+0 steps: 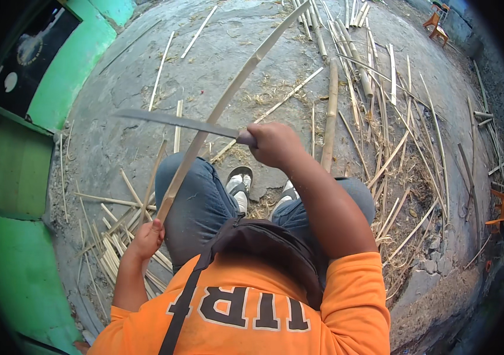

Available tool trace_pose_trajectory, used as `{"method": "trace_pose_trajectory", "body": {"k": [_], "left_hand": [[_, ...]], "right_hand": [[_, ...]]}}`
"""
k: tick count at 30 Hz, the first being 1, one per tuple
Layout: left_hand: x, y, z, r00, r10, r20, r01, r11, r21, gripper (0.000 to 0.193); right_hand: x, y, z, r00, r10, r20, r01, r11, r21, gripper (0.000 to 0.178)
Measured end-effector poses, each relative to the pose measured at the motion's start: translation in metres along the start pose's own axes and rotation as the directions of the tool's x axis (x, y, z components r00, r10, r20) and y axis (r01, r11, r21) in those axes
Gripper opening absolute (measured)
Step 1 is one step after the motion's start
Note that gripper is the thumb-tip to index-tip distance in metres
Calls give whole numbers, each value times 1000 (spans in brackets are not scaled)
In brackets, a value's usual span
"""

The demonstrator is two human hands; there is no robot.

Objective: The person uses a large blade to shave and thin down long strips of bamboo, holding the bamboo in their left hand and drawing the blade across the surface with their right hand while seated outdoors.

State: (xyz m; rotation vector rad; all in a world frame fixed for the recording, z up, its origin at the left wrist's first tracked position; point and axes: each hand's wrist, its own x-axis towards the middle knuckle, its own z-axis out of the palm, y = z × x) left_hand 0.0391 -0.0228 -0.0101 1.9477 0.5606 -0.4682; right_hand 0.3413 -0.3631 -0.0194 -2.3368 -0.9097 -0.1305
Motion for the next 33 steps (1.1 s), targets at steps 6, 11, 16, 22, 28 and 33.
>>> {"method": "trace_pose_trajectory", "body": {"k": [6,11,16,22,28,33], "left_hand": [[-4,6,4,997,52,-53,-48,996,72,70],[-4,10,5,993,105,-54,-98,988,120,72],[-1,1,2,996,82,-44,-77,991,110,73],[-2,4,4,996,67,-50,-62,993,103,73],[-3,7,6,993,98,-65,-91,991,103,73],[-2,5,4,994,97,-51,-92,991,93,73]], "right_hand": [[8,0,-14,998,-49,35,54,988,-148,11],[11,55,-8,972,182,-149,-185,983,-6,14],[4,45,-14,962,236,-134,-220,968,122,12],[-1,2,-9,994,-9,111,15,998,-57,11],[7,30,-3,996,22,-92,-27,998,-56,13],[4,39,-9,978,163,-130,-149,983,106,14]]}}
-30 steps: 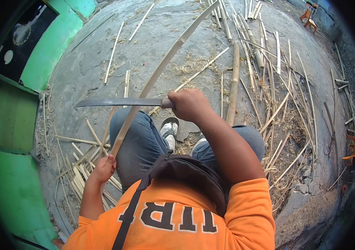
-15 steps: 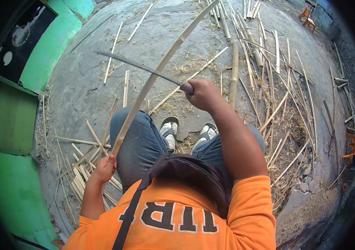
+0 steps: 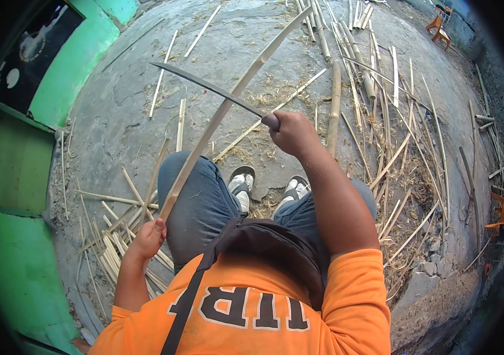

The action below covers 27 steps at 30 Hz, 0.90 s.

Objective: The person uses a large blade to shave and thin down long strips of bamboo, holding the bamboo in their left hand and drawing the blade across the surface with their right hand while seated outdoors.

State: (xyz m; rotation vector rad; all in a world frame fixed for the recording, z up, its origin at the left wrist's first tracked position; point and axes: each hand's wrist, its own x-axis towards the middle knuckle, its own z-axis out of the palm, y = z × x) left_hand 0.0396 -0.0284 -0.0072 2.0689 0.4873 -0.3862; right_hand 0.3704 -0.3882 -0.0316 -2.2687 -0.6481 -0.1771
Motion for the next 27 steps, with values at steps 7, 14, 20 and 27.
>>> {"method": "trace_pose_trajectory", "body": {"k": [7,14,20,27], "left_hand": [[3,-11,2,1000,15,-3,-15,1000,-5,72],[2,2,-2,995,-84,54,88,993,-84,72],[2,1,-2,988,-133,76,142,980,-137,72],[2,-2,-1,995,-84,53,89,991,-98,72]], "right_hand": [[-6,-22,3,961,-157,229,143,987,76,12],[4,-1,2,995,-40,90,43,999,-30,14],[-3,-4,4,993,-1,119,-4,999,43,12],[-10,-40,6,962,-175,208,203,972,-118,14]]}}
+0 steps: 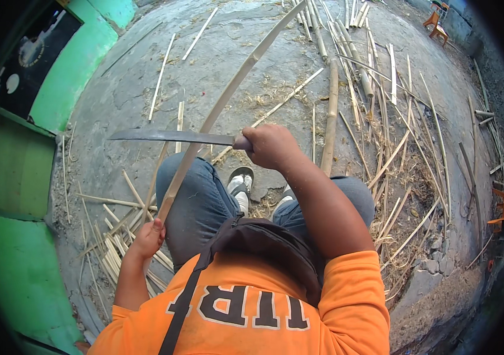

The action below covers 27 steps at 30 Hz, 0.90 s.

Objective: The person uses a large blade to shave and thin down long strips of bamboo, holding the bamboo in their left hand and drawing the blade across the surface with their right hand while seated outdoors.

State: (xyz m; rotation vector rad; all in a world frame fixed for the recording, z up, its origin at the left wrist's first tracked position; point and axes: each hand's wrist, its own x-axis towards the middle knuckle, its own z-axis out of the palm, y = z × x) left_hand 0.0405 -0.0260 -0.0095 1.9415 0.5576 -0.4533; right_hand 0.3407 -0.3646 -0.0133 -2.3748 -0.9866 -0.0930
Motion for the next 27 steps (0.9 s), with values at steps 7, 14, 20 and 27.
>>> {"method": "trace_pose_trajectory", "body": {"k": [7,14,20,27], "left_hand": [[-2,3,3,997,55,-51,-51,996,73,73],[-1,-2,5,997,60,-48,-57,997,50,71],[0,-3,5,998,58,-39,-56,998,37,72],[1,3,4,999,33,-25,-32,999,18,72]], "right_hand": [[8,34,7,982,133,-131,-140,989,-45,15],[0,26,-5,979,87,-183,-81,996,38,17],[-3,0,-6,997,-80,2,80,990,-117,13],[4,28,3,996,48,-81,-56,994,-91,18]]}}
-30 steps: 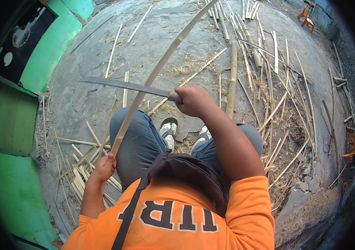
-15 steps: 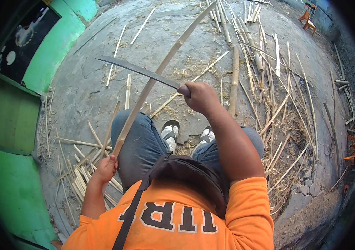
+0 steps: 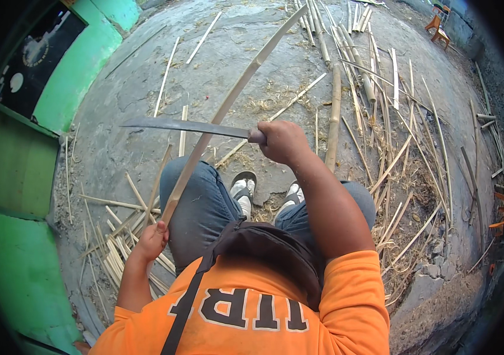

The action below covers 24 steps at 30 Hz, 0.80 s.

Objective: The person uses a large blade to shave and thin down long strips of bamboo, holding the bamboo in their left hand and drawing the blade across the surface with their right hand while seated outdoors.

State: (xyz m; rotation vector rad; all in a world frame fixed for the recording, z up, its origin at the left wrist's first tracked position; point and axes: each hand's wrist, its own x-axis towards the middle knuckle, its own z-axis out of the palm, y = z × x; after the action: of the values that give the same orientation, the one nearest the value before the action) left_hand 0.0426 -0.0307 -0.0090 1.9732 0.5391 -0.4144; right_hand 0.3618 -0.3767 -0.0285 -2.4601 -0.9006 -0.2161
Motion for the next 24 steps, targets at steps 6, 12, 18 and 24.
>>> {"method": "trace_pose_trajectory", "body": {"k": [6,12,18,24], "left_hand": [[-2,-9,2,999,27,-39,-26,1000,16,71],[0,-8,1,998,53,-35,-52,998,35,70],[-2,3,2,999,35,-25,-34,999,32,70],[1,-11,3,994,92,-56,-90,995,43,72]], "right_hand": [[-7,-28,-38,984,-29,177,17,998,66,41],[-7,-34,-32,955,-123,269,112,992,57,61],[0,-16,-22,984,-4,180,-20,992,126,60],[-7,-23,-23,982,-112,155,83,979,184,57]]}}
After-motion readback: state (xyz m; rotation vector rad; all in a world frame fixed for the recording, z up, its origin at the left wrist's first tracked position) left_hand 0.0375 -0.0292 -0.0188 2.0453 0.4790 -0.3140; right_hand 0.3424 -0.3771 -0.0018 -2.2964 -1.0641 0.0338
